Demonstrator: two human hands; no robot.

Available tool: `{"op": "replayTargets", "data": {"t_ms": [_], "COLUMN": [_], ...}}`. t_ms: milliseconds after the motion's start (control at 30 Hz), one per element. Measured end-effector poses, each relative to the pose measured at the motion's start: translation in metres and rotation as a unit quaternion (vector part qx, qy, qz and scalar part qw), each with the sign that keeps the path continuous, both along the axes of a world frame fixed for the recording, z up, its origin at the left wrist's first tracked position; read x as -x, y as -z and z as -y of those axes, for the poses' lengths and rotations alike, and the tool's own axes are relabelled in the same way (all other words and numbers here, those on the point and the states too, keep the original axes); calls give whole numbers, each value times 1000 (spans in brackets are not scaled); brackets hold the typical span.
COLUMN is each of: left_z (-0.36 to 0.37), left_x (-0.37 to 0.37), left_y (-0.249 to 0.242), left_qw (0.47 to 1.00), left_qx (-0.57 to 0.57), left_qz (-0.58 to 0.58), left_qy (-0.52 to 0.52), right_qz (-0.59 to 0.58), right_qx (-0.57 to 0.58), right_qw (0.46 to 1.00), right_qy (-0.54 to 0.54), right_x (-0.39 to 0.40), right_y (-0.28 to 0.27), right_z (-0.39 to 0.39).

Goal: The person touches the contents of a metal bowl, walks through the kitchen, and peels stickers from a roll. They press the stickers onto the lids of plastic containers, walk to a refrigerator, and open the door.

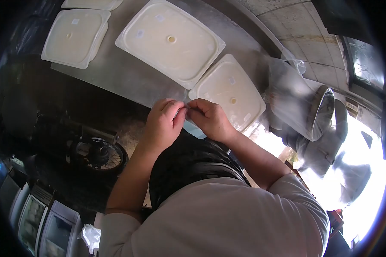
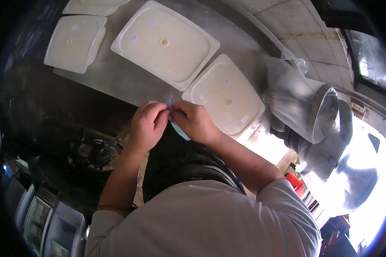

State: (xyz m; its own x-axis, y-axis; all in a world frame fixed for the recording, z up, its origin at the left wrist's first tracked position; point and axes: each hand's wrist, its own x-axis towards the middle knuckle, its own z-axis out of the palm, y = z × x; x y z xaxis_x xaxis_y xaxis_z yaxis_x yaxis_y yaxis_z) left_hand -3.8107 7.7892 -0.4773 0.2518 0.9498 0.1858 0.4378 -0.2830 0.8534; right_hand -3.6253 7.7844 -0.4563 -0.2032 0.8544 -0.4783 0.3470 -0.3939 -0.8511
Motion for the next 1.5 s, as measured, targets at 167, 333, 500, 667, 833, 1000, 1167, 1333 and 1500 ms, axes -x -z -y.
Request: {"op": "replayTargets", "data": {"t_ms": [167,333,500,667,833,1000,1167,1333,1500], "left_z": [-2,-6,-8,-17,-25,-14,-20,-27,-34], "left_x": [3,7,20,30,16,9,21,32,44], "left_y": [9,13,21,29,5,8,9,25,32], "left_qw": [1000,998,973,963,982,986,995,921,943], "left_qx": [15,46,197,128,-105,-120,-43,294,285], "left_qz": [10,48,70,40,-147,-117,-31,226,106], "left_qy": [-14,-5,-101,-232,-55,20,-83,-121,-131], "right_qz": [30,37,-3,92,84,-91,-140,-176,-126], "right_qx": [-51,-86,-6,-4,7,-55,31,91,142], "right_qw": [996,993,999,996,993,994,990,979,981], "right_qy": [-65,-76,33,4,-83,-17,13,37,31], "right_x": [1,1,4,-2,10,14,8,11,8], "right_y": [-8,-3,10,10,14,27,34,34,36], "right_z": [-7,-6,1,-8,-21,-23,-23,-24,-23]}}
